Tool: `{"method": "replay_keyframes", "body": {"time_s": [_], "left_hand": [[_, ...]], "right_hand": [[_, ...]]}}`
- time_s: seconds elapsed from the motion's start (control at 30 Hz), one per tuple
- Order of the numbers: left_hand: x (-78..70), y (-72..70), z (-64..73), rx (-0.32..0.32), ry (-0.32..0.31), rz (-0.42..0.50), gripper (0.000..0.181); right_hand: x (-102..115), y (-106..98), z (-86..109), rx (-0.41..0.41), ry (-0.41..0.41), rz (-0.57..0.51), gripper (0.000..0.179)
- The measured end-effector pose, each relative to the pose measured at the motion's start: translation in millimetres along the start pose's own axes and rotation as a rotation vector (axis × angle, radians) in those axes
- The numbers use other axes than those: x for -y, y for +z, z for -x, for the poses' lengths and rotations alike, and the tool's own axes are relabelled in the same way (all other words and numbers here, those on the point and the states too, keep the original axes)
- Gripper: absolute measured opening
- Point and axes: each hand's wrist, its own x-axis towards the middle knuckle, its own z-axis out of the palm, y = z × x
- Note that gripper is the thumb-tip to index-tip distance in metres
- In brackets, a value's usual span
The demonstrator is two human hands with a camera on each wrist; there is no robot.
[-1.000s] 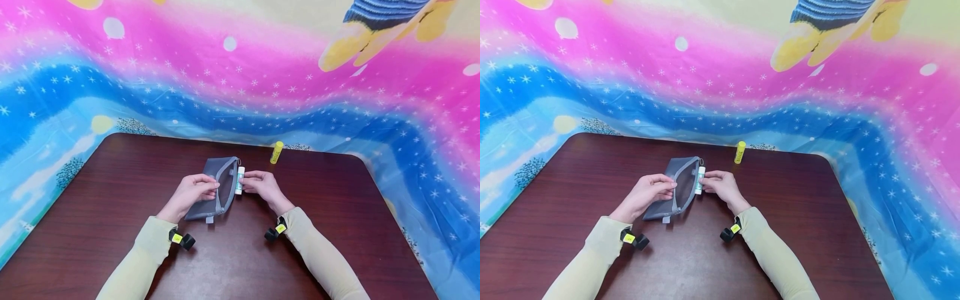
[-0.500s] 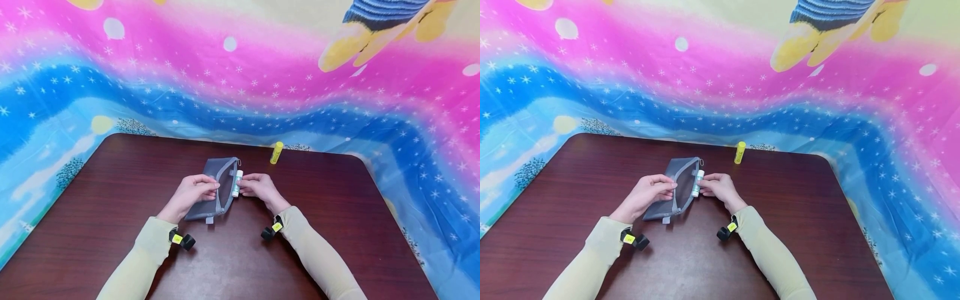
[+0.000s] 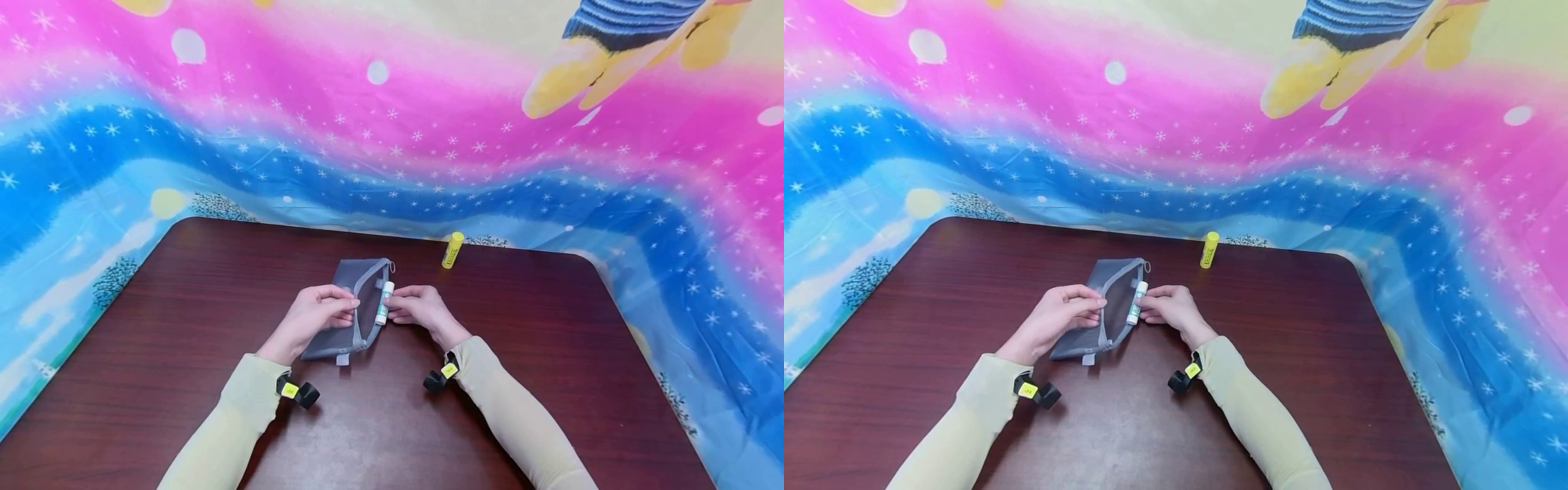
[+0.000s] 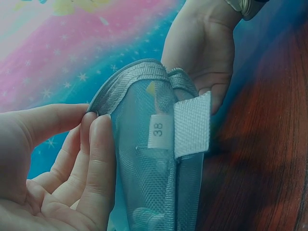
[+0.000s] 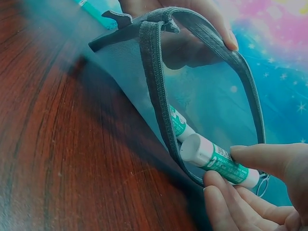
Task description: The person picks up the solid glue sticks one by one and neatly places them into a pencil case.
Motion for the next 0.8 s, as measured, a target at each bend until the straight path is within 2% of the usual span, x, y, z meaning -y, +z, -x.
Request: {"method": "replay_keyframes", "body": {"time_s": [0.33, 0.8], "left_hand": [[-0.1, -0.4, 0.0, 0.004, 0.001, -0.006, 0.024], [-0.4, -1.7, -0.1, 0.0, -0.002, -0.007, 0.026]], "right_hand": [[-1.9, 1.1, -2.4, 0.021, -0.026, -0.003, 0.028], [0.2, -5.7, 3.4, -0.012, -0.059, 0.043, 0.034]]}}
